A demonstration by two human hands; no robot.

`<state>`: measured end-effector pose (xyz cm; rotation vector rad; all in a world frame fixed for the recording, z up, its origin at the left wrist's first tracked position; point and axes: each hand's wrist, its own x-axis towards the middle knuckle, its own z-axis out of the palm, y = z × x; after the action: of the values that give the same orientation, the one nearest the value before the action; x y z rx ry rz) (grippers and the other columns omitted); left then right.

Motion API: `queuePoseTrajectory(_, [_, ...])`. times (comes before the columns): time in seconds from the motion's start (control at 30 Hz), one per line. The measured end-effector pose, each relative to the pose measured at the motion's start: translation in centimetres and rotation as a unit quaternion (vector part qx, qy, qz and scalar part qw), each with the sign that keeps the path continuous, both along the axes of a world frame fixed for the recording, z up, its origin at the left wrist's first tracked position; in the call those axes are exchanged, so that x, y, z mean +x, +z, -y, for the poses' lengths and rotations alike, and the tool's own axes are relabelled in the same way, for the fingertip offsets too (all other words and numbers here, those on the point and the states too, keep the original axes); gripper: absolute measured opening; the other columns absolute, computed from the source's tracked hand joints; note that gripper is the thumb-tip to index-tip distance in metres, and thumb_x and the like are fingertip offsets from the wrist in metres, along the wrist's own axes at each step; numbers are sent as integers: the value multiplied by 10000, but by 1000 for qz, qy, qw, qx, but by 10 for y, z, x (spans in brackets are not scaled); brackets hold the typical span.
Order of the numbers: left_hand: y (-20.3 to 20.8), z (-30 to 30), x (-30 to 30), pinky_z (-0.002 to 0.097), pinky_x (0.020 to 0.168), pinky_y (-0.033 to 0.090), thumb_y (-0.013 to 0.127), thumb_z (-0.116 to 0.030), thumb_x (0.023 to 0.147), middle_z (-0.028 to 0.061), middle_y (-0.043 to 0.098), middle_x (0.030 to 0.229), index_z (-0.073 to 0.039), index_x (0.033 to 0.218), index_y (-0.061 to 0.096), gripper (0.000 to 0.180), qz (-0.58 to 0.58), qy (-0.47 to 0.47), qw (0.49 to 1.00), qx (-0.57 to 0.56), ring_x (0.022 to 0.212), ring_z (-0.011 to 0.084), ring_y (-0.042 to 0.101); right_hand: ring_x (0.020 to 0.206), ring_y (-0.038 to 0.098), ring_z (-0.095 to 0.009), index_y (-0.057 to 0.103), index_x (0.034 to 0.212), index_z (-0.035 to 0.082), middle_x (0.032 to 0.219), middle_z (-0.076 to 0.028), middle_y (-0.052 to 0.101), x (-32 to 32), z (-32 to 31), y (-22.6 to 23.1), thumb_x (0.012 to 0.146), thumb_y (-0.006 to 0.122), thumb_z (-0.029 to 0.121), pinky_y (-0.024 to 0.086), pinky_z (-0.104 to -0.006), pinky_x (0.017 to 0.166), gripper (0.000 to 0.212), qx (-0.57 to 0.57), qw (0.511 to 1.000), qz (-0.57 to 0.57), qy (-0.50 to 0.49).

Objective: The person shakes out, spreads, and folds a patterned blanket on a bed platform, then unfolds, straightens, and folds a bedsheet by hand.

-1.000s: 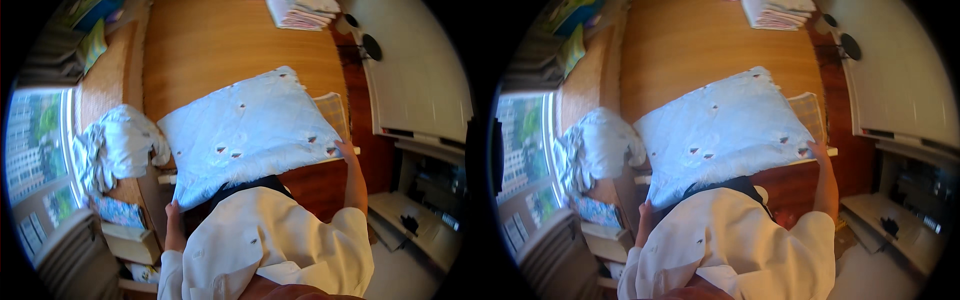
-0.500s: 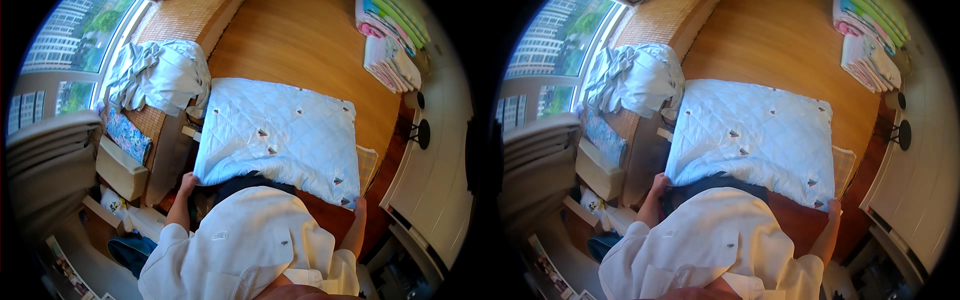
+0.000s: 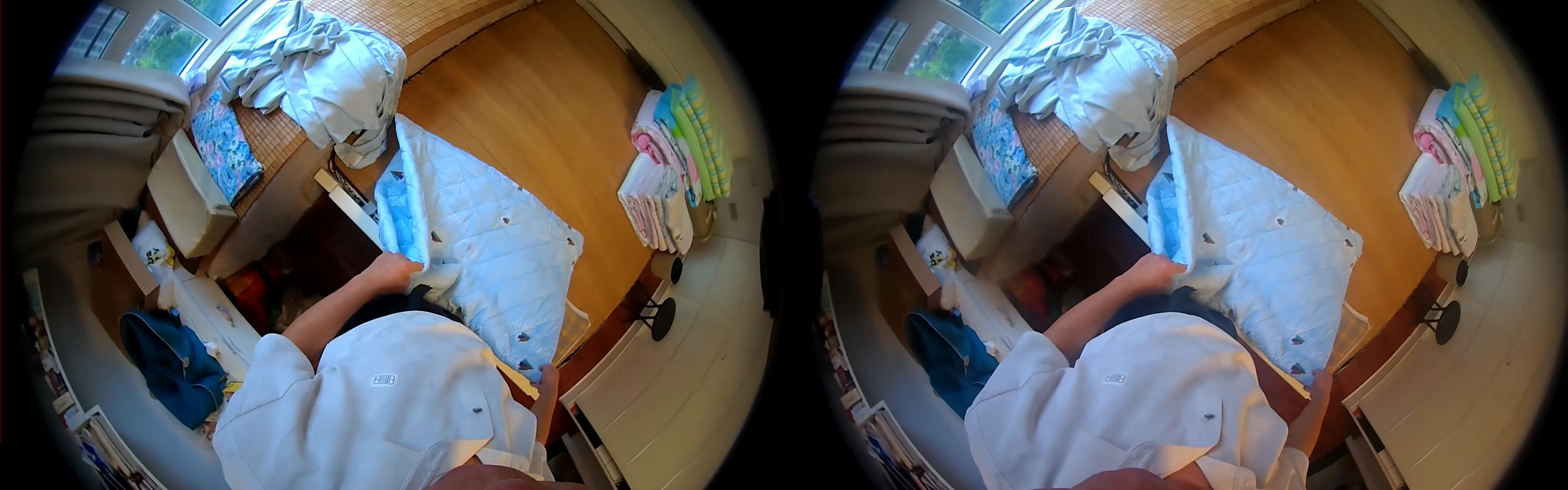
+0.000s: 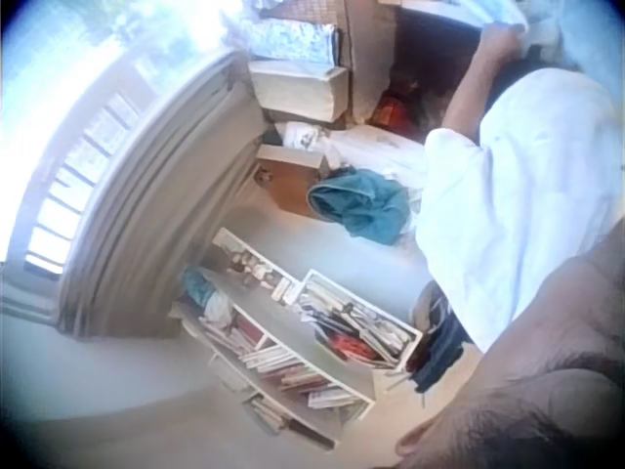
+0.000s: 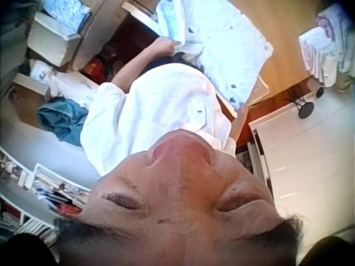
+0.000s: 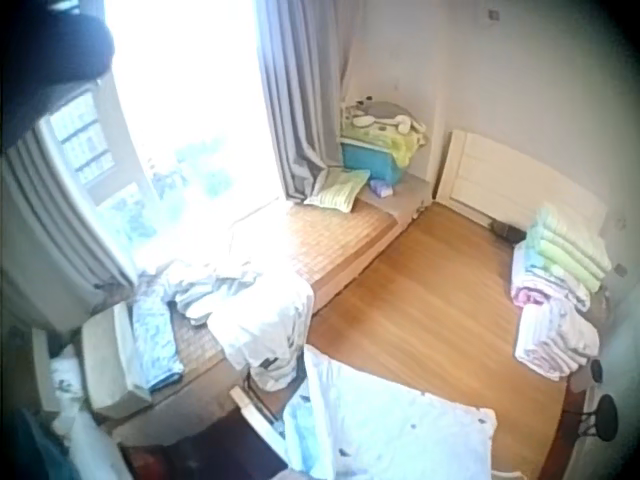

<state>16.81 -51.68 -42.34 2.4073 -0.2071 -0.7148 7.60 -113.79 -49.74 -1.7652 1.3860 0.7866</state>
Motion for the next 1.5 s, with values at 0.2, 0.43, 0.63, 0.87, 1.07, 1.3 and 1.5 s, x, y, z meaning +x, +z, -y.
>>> queuePoseTrajectory(0.2, [-7,7,-2,441,737,512,632,-84,719,120,663,816,-123,889,674,179,42,-71,996,24,843,330,652,1080,531,-467,465,1274,-39,1196,-263,506,7,-6,5,824,518,125,522,-598,733,482,-8,1000,-9,-14])
queuePoseTrajectory(0.43, [10,42,18,399,735,446,622,-133,719,35,611,819,-152,861,660,149,176,-154,971,-54,890,245,590,966,579,-437,408,1303,-55,1177,-271,519,26,-36,20,844,526,131,498,-565,670,510,-1,999,-31,-12])
queuePoseTrajectory(0.63, [11,53,23,416,718,441,611,-138,709,64,618,817,-144,906,665,204,172,-154,967,-104,876,269,587,881,597,-435,431,1252,-87,1057,-270,541,31,-45,33,833,540,115,515,-528,590,478,-11,1000,-26,4])
queuePoseTrajectory(0.87, [-29,-38,-13,434,763,533,667,-303,803,190,682,909,-67,998,687,307,11,140,988,-71,855,371,660,700,610,-410,488,1154,-106,920,-252,540,11,-17,14,815,532,71,526,-539,499,385,-49,998,-14,34])
queuePoseTrajectory(1.07, [-122,-142,-73,361,701,509,656,-238,770,137,681,820,32,944,671,321,-73,429,895,-101,761,216,649,794,608,-403,533,1117,-58,969,-227,555,-6,3,-1,780,566,117,572,-568,632,381,-42,998,-8,38])
queuePoseTrajectory(1.3, [-142,-144,-103,382,613,518,688,-288,854,111,657,864,40,967,673,347,-238,562,788,-82,739,213,633,923,590,-422,525,1136,-40,1028,-232,544,-18,4,7,789,511,53,531,-546,645,359,-47,998,24,-25])
queuePoseTrajectory(1.5, [-158,-166,-140,400,564,504,531,-349,879,117,599,817,16,849,634,380,-272,502,809,-136,695,242,577,886,583,-371,531,1118,-49,1087,-200,524,-30,11,-11,758,520,40,535,-527,638,371,37,964,144,-222])
